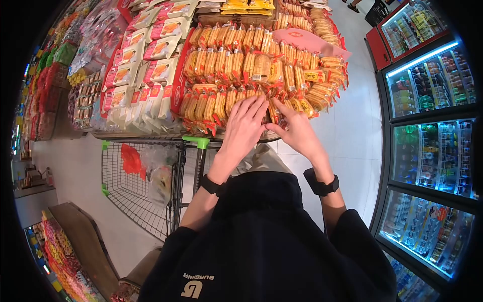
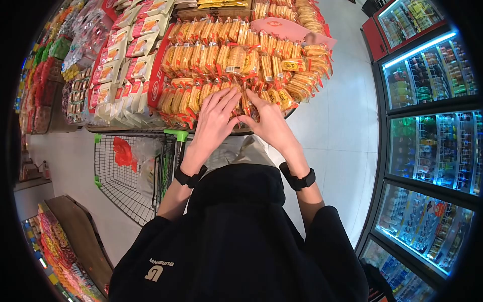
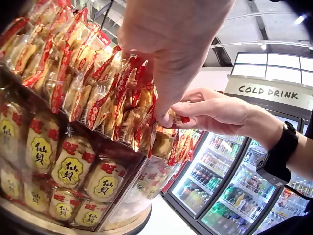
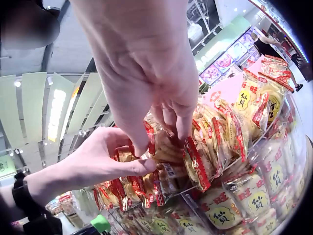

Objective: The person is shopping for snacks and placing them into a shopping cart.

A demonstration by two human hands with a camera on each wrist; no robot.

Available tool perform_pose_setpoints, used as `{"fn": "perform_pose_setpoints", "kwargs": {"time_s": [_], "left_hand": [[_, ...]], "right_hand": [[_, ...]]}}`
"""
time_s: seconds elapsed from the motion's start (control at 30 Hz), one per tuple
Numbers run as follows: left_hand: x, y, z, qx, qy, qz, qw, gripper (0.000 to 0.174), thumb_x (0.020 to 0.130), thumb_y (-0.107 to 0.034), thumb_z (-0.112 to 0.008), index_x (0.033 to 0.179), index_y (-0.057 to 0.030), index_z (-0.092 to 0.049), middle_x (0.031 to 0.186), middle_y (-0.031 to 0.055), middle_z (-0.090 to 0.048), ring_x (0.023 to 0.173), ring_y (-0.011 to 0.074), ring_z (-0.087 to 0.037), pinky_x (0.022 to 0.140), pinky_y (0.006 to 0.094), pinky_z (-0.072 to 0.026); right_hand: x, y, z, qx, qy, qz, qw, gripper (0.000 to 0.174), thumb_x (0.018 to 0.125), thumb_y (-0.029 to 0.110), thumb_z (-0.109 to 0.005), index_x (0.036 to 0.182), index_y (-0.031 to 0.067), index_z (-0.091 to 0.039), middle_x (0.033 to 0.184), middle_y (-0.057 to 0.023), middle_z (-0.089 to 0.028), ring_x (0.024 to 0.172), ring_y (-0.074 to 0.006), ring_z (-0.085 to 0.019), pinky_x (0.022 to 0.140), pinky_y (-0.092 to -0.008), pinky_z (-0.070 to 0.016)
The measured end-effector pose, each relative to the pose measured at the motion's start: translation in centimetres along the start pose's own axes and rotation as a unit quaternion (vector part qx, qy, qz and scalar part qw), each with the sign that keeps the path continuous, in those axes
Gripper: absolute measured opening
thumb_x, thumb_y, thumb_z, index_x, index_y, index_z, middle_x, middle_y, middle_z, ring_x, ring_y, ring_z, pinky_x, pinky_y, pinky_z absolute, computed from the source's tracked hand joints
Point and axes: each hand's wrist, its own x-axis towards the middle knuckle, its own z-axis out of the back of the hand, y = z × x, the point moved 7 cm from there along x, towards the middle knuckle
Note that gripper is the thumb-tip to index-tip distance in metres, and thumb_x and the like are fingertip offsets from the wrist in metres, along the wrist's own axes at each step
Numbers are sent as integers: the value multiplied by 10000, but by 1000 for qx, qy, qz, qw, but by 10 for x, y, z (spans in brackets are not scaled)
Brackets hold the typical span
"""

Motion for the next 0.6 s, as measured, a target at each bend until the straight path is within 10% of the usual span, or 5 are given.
{"fn": "perform_pose_setpoints", "kwargs": {"time_s": [0.33, 0.6], "left_hand": [[3, -1, -1, 0, 0, 9, 1000, 660, 711, -159, -809, 1305, 14, -579, 1360, 135, -578, 1277, 307, -500, 1072, 434, -390], [3, -4, 1, -6, -16, -18, 1000, 532, 751, -171, -777, 1221, 26, -625, 1308, 166, -600, 1257, 320, -513, 1073, 443, -397]], "right_hand": [[-11, -5, -2, -41, -188, 59, 980, 456, 851, 87, -716, 1276, -32, -598, 754, -229, -677, 674, -382, -680, 636, -440, -554], [-13, -7, -17, -109, -112, 78, 985, 379, 874, 58, -670, 1241, -7, -602, 940, -230, -694, 816, -394, -681, 692, -464, -552]]}}
